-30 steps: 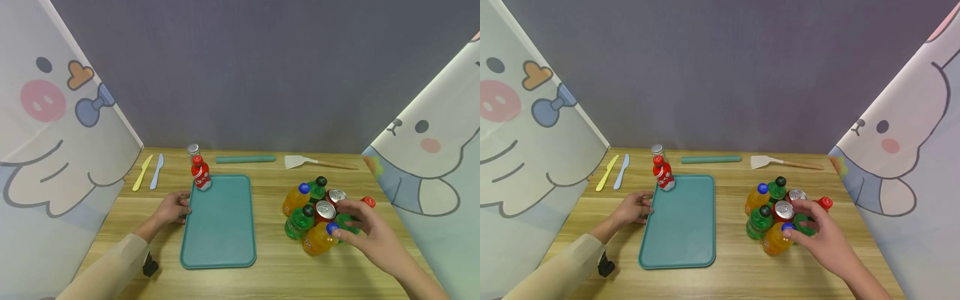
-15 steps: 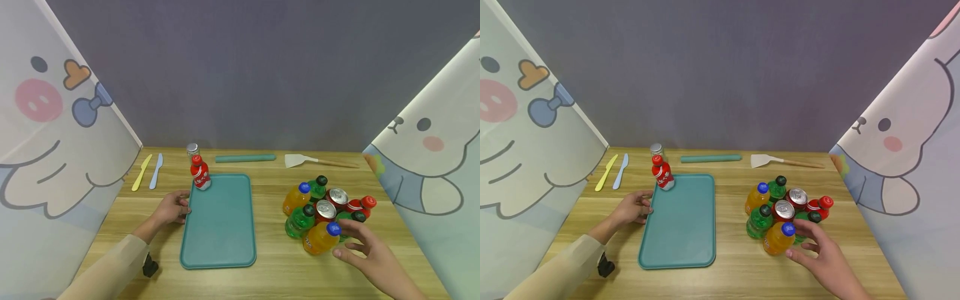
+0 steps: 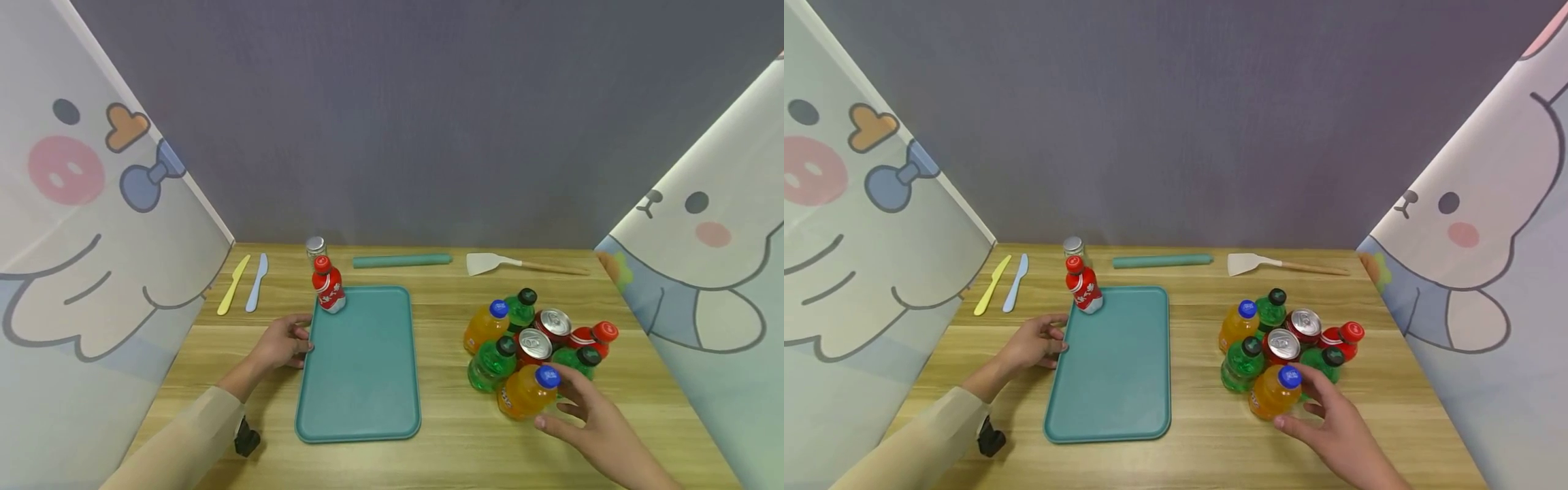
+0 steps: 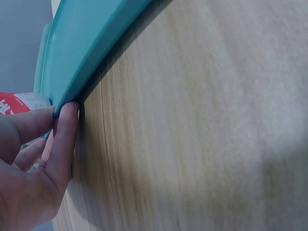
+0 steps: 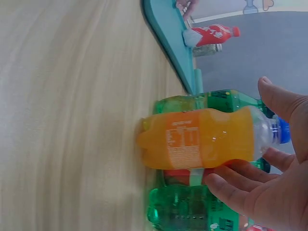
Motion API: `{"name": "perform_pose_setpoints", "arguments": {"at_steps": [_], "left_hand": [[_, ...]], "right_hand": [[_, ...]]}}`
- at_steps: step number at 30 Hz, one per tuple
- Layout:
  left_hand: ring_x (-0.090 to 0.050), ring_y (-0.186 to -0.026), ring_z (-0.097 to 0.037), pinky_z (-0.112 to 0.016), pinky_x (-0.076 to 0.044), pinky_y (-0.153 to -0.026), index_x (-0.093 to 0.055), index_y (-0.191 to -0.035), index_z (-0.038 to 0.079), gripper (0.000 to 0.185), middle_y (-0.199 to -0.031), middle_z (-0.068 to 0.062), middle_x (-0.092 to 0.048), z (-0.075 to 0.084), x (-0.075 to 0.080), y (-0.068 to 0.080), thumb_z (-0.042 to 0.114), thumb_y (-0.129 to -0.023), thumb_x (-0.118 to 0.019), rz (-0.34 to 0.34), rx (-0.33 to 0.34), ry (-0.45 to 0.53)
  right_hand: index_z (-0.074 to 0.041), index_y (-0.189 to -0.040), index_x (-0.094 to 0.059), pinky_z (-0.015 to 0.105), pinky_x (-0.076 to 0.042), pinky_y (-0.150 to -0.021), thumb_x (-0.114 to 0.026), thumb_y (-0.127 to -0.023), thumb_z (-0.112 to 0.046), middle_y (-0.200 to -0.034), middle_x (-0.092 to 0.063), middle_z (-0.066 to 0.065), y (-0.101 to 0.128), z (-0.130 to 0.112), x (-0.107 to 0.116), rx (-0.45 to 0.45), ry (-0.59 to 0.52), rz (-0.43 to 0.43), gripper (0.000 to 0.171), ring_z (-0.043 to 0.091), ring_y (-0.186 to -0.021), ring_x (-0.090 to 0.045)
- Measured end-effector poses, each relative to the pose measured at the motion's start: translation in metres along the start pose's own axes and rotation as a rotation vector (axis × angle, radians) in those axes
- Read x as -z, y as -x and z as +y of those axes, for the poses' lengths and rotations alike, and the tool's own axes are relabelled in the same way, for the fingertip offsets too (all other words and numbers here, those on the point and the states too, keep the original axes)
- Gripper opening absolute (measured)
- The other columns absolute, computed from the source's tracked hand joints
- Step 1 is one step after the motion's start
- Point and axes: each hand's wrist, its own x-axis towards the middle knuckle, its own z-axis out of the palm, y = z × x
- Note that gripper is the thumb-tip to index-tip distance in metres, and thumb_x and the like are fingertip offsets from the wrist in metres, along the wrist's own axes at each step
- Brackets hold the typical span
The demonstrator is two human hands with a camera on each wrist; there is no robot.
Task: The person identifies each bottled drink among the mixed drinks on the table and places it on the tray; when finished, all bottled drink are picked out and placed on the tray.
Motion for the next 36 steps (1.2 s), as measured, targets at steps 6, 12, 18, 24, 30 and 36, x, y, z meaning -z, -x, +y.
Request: {"name": "perform_pose_setpoints", "arguments": {"at_steps": [6,12,18,24,30,36], "left_hand": [[-0.063,-0.084,-0.022,-0.040,-0.064,-0.065,-0.043,-0.152,0.000,0.064,-0.108,-0.017,-0.055,0.000,-0.001,0.000,-0.007,-0.092,-0.067,0.004,0.002,-0.004],[-0.063,-0.083,-0.022,-0.040,-0.064,-0.065,-0.044,-0.152,0.000,0.065,-0.107,-0.017,-0.055,0.002,-0.001,0.002,-0.006,-0.092,-0.068,0.006,-0.001,0.008],[-0.062,-0.083,-0.022,-0.041,-0.064,-0.064,-0.042,-0.152,0.000,0.066,-0.107,-0.017,-0.055,0.002,-0.001,0.003,-0.006,-0.092,-0.068,0.003,-0.001,0.002],[-0.062,-0.084,-0.023,-0.041,-0.064,-0.064,-0.042,-0.152,-0.001,0.065,-0.107,-0.018,-0.055,0.002,-0.001,0.004,-0.007,-0.092,-0.067,0.004,0.000,0.000],[-0.062,-0.083,-0.022,-0.041,-0.064,-0.064,-0.043,-0.152,0.000,0.065,-0.107,-0.018,-0.055,0.001,-0.001,0.003,-0.006,-0.092,-0.067,0.007,0.006,-0.001],[-0.062,-0.083,-0.022,-0.040,-0.064,-0.065,-0.043,-0.152,0.001,0.065,-0.107,-0.016,-0.054,0.003,-0.001,0.004,-0.006,-0.092,-0.067,0.008,0.015,-0.003]], "right_hand": [[-0.010,-0.149,-0.040,0.025,-0.059,-0.083,-0.083,-0.087,-0.025,-0.142,-0.056,0.016,-0.002,0.003,-0.006,-0.008,0.015,0.035,0.077,0.032,-0.118,-0.062],[-0.010,-0.147,-0.042,0.027,-0.060,-0.082,-0.086,-0.084,-0.029,-0.140,-0.058,0.016,-0.003,0.001,-0.009,0.005,0.041,0.082,0.079,0.032,-0.120,-0.062],[-0.010,-0.144,-0.045,0.030,-0.061,-0.081,-0.087,-0.082,-0.033,-0.136,-0.062,0.016,-0.003,0.000,-0.013,0.003,0.082,0.123,0.078,0.033,-0.117,-0.064],[-0.009,-0.138,-0.050,0.029,-0.062,-0.078,-0.088,-0.082,-0.026,-0.130,-0.066,0.015,-0.003,0.000,-0.016,0.041,0.107,0.185,0.070,0.036,-0.114,-0.066],[-0.012,-0.131,-0.056,0.029,-0.063,-0.076,-0.090,-0.079,-0.025,-0.125,-0.069,0.010,-0.002,-0.001,-0.016,0.048,0.075,0.216,0.064,0.002,-0.105,-0.067],[-0.015,-0.128,-0.060,0.030,-0.064,-0.074,-0.091,-0.077,-0.026,-0.126,-0.068,0.014,0.001,-0.004,-0.015,-0.003,0.019,0.203,0.061,0.033,-0.109,-0.071]]}}
